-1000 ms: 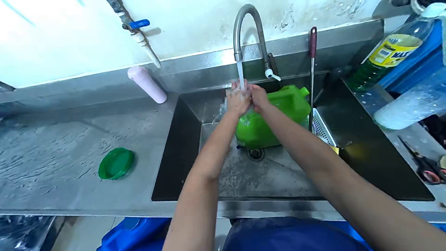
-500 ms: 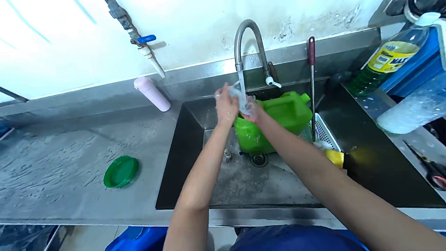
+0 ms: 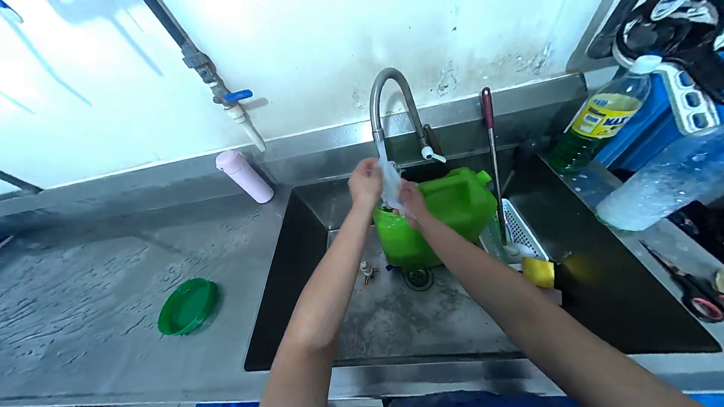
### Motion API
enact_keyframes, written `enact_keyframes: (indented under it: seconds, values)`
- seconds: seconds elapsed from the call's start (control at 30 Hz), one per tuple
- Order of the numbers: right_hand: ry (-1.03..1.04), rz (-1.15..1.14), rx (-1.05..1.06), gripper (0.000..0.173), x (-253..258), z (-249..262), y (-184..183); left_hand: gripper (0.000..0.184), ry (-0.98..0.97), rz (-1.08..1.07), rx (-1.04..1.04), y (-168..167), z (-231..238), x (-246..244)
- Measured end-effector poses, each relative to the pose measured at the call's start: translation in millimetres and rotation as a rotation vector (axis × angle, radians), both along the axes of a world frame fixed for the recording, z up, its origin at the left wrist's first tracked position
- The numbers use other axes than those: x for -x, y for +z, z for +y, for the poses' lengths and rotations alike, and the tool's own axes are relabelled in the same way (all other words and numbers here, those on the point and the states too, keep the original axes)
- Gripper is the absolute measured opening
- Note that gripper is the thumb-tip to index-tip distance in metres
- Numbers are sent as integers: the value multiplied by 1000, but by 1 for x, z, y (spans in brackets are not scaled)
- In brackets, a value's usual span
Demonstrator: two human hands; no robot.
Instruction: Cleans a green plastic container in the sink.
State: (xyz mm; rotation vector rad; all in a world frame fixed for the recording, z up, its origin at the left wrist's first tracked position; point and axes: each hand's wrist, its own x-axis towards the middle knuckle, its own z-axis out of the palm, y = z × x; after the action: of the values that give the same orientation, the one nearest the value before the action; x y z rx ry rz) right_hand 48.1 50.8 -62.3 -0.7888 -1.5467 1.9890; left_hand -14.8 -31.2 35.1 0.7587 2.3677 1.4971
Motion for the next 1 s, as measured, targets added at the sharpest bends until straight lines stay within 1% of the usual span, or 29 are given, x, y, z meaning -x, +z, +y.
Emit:
enact_keyframes:
  seconds: [0.03, 0.07, 0.1, 0.13, 0.17, 0.2, 0.27, 0.3, 0.37, 0.43, 0.5, 0.57, 0.63, 0.7, 0.77, 0.8, 0.83, 0.9, 0.93, 0.97, 1.0]
  values:
    - [91, -15, -3, 44, 5, 3, 9, 32, 76, -90, -134, -10, -10, 0]
    - [158, -43, -69, 47, 6, 8, 23, 32, 159, -231, -261, -26, -16, 1]
    - [206, -74, -163, 50, 3, 18, 36, 33, 213, -393, -343, -42, -18, 3]
    - [219, -79, -263, 53, -3, 29, 47, 35, 219, -531, -357, -54, -17, 6]
    - [191, -76, -320, 52, -13, 40, 54, 36, 187, -584, -319, -61, -11, 8]
    - [148, -63, -327, 48, -27, 50, 58, 34, 143, -544, -242, -61, -2, 9]
    - [50, -73, -289, 39, -53, 66, 46, 29, -18, -320, 15, -42, 20, 18]
    - [37, -113, -260, 36, -64, 71, 33, 30, -119, -214, 154, -31, 29, 26]
    - [49, -215, -233, 34, -77, 72, 10, 30, -310, 16, 369, -6, 46, 38]
    - [62, -260, -225, 34, -79, 66, 2, 28, -461, 298, 598, 25, 57, 35]
    - [80, -236, -256, 35, -73, 57, -1, 24, -571, 518, 714, 41, 56, 27]
    - [112, -228, -343, 37, -62, 46, 7, 25, -589, 625, 738, 44, 36, 17]
    - [169, -247, -473, 37, -39, 37, 17, 28, -535, 692, 709, 34, -1, 17]
    - [216, -290, -638, 33, -6, 30, 18, 27, -404, 745, 586, 13, -59, 35]
    - [257, -341, -814, 30, 23, 21, 12, 25, -182, 847, 481, -15, -139, 67]
    - [282, -395, -874, 29, 32, 17, 5, 23, -50, 906, 480, -30, -188, 85]
    - [297, -450, -902, 29, 38, 13, -4, 21, 86, 917, 543, -45, -240, 102]
    - [256, -493, -938, 31, 37, 6, -16, 27, 340, 761, 740, -69, -337, 128]
    - [229, -488, -942, 30, 35, 5, -16, 33, 422, 667, 800, -82, -377, 138]
    - [221, -488, -911, 29, 33, 4, -14, 43, 458, 572, 861, -94, -410, 143]
    - [222, -493, -851, 28, 32, 5, -11, 60, 459, 498, 918, -105, -434, 146]
